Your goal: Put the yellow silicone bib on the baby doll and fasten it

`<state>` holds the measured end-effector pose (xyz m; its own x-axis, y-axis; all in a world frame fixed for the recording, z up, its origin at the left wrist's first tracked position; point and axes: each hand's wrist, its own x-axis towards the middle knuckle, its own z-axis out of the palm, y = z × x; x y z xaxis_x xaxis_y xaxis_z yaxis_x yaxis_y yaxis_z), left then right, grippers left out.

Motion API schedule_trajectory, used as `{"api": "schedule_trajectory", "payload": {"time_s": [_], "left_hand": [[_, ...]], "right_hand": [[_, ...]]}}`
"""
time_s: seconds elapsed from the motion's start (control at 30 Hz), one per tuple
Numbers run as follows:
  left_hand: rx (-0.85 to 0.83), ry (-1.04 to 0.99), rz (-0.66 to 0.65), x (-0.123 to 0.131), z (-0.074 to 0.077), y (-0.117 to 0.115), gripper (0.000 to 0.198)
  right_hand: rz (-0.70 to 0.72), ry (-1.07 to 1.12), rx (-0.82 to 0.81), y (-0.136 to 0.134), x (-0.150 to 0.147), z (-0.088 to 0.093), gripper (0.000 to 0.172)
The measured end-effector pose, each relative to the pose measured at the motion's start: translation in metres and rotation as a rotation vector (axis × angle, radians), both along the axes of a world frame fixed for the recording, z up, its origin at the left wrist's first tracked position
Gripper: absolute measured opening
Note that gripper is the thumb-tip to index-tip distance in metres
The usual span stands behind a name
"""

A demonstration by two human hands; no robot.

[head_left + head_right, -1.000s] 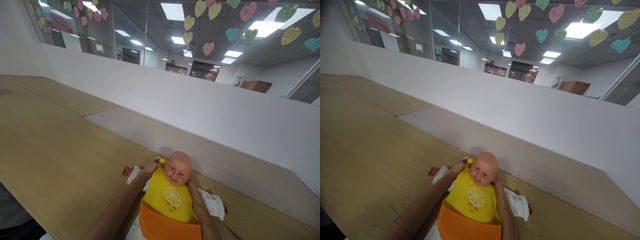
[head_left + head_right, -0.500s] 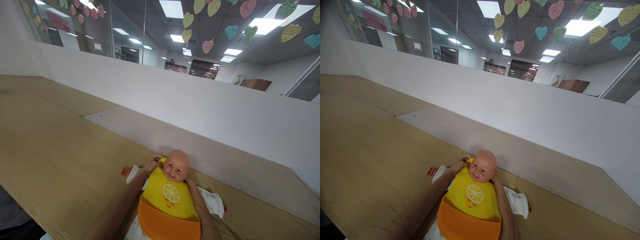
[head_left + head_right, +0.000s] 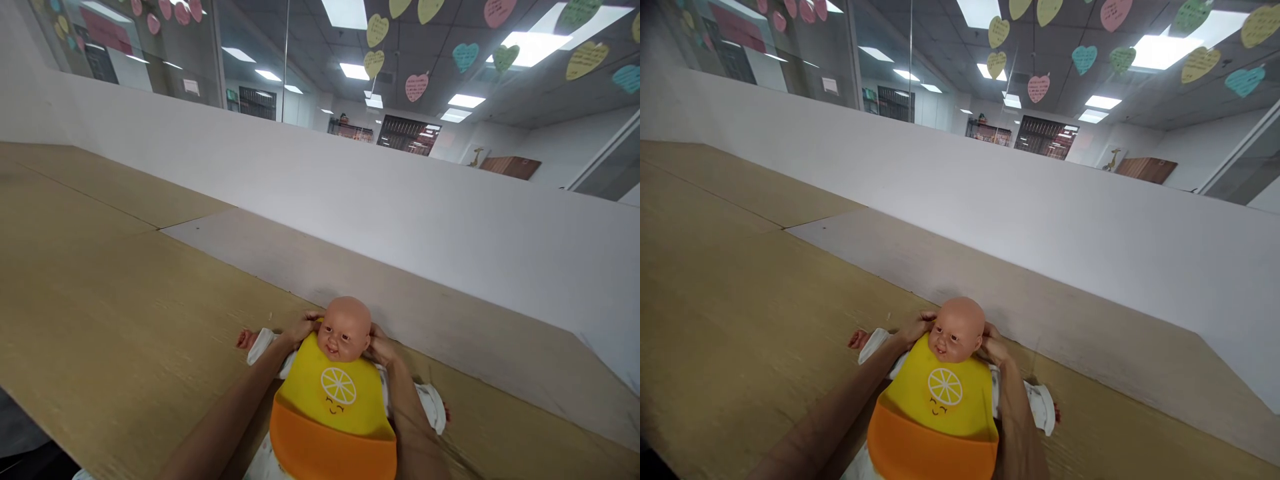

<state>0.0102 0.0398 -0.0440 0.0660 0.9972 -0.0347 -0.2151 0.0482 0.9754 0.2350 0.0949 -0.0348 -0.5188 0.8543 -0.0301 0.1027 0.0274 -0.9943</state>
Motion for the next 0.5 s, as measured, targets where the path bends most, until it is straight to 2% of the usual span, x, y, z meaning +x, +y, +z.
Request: {"api": "schedule_trajectory", "payload": {"time_s": [0.1, 0.2, 0.37, 0.43, 0.5], "left_hand": [[0.057, 0.110, 0.017, -0.001, 0.003, 0.000, 0.021], [0.094, 0.205, 0.024, -0.003, 0.004, -0.001, 0.022], [0.148, 0.318, 0.019, -0.004, 0.005, 0.000, 0.027], [0.192, 0.344, 0.026, -0.005, 0.005, 0.001, 0.029], [0.222, 0.364, 0.038, -0.006, 0.004, 0.003, 0.032]], "right_hand": [[0.103, 0.069, -0.023, -0.003, 0.006, 0.005, 0.045], [0.105, 0.002, 0.074, -0.003, 0.004, 0.012, 0.038], [-0.033, -0.317, 0.294, 0.001, -0.005, 0.018, 0.033], [-0.117, -0.422, 0.341, 0.002, -0.009, 0.017, 0.035], [-0.134, -0.456, 0.356, 0.002, -0.011, 0.016, 0.038]]}}
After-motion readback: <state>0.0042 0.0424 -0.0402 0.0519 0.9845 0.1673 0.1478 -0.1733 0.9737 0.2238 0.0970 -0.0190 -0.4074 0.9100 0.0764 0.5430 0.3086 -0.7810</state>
